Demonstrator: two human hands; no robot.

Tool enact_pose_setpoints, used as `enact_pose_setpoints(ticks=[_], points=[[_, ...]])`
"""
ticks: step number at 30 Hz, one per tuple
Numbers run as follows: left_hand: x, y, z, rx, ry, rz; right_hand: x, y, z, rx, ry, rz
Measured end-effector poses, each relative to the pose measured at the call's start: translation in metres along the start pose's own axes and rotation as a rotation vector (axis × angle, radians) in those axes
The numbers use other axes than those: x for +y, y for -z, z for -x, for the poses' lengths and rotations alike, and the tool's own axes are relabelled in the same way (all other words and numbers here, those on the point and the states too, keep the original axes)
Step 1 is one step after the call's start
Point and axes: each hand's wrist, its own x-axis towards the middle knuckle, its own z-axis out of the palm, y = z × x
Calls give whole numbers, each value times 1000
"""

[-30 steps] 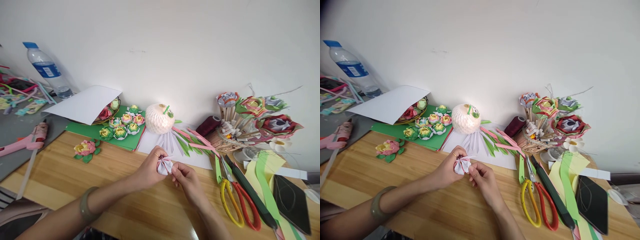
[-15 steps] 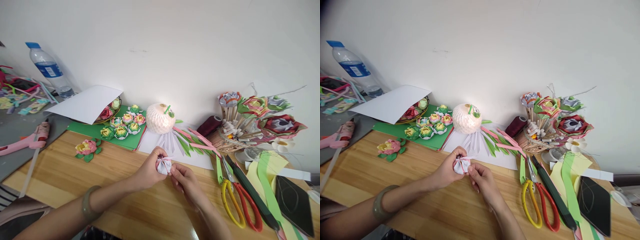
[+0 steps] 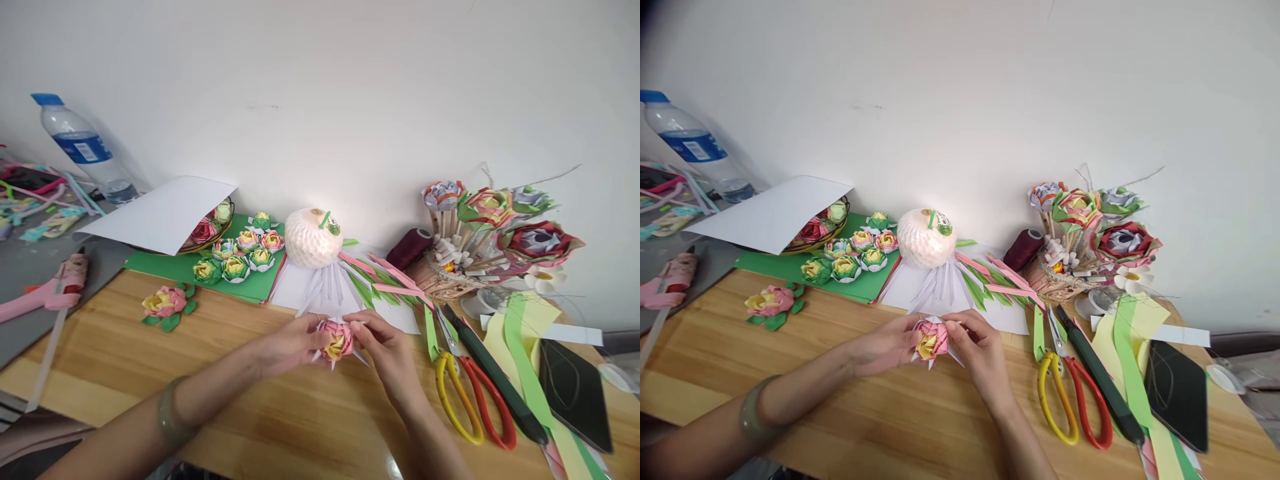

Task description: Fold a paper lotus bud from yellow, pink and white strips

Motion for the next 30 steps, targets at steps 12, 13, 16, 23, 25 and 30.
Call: enact_pose_setpoints(ticks=[12, 13, 16, 23, 25, 30], points=[[4, -3, -3, 194, -21, -269, 10, -8, -1, 33, -136, -131], [5, -3, -3, 203, -24, -286, 10, -8, -1, 38, -136, -117], [5, -1, -4, 278, -49, -313, 11, -8, -1, 42, -143, -100], [5, 2, -3, 237, 74, -191, 7, -9, 1, -61, -169, -105], [7, 1, -2, 243, 78, -209, 5, -9, 1, -116, -163, -107], [9, -2, -2, 327, -2, -313, 6, -7, 1, -247, -181, -116]])
